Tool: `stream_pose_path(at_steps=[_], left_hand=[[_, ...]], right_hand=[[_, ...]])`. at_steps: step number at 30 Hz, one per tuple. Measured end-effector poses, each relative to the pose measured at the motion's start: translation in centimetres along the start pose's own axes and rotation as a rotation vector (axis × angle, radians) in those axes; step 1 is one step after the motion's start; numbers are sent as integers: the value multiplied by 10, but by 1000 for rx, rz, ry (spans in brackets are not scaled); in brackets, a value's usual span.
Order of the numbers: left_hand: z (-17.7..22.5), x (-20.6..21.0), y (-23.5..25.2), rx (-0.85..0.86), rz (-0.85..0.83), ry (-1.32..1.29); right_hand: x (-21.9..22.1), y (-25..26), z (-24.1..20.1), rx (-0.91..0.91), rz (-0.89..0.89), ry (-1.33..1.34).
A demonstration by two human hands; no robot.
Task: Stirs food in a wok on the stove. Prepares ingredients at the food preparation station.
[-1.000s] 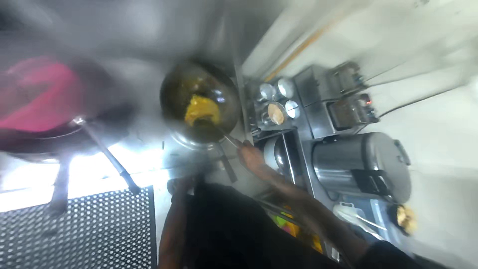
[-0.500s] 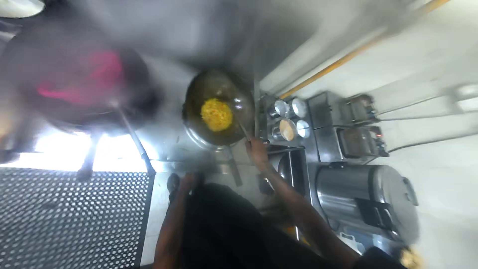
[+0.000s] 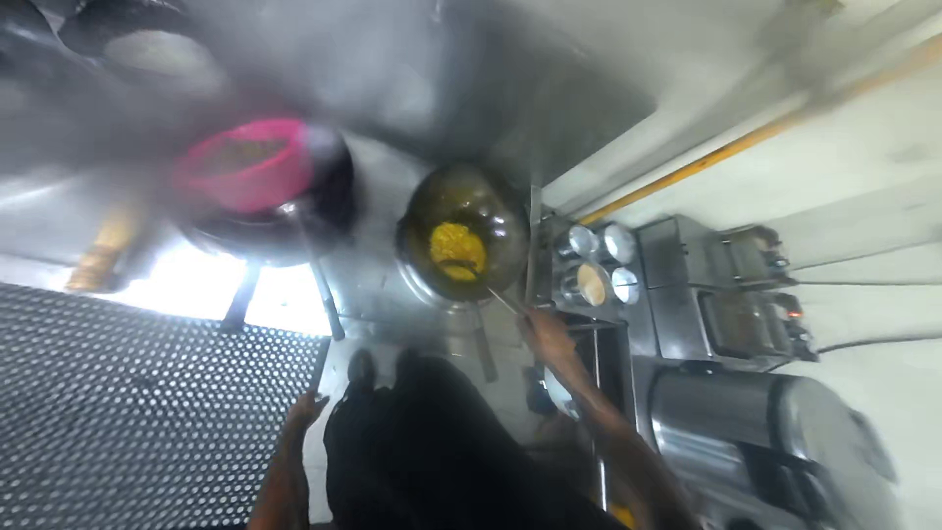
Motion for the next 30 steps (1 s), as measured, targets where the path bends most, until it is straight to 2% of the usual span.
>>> stream_pose_path(at_steps=[2, 4, 7, 10, 14, 16, 18, 20, 22, 25, 28, 30], left_hand=[[-48, 7, -13, -83, -7, -34], [-72, 6, -45, -137, -21, -113], [-98, 14, -67, -180, 119, -210], [-106, 37, -81, -208, 174, -238], [-78, 80, -105, -212, 224, -434], [-55, 108, -124, -184, 262, -593], [-31, 139, -144, -153, 315, -710], [-9, 167, -167, -131, 369, -692], [4, 199, -185, -154, 374, -673], [-5, 243, -227, -289, 372, -778], [-27, 268, -270, -411, 337, -879], [-44, 293, -289, -449, 379, -921]], right_hand=[[7, 23, -1, 16, 74, 65], [5, 37, -4, 7, 148, 153], [1, 53, -1, -44, 259, 267], [17, 70, 14, -110, 356, 226], [49, 88, 27, -188, 342, 142], [66, 88, 40, -220, 258, 102], [78, 80, 55, -224, 84, 51], [88, 70, 74, -214, -82, 9], [92, 60, 101, -194, -133, -34], [100, 43, 138, -219, -138, -59], [98, 32, 128, -290, -210, -60], [86, 40, 125, -313, -205, -85]])
Point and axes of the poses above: each hand's wrist, its own y-axis towards the middle knuckle, its own x-axis out of the palm, z = x × y, the point moved 6 cm from there along y, towards the middle knuckle, and after that the axes turned 6 degrees about y, right-handed, at the moved point
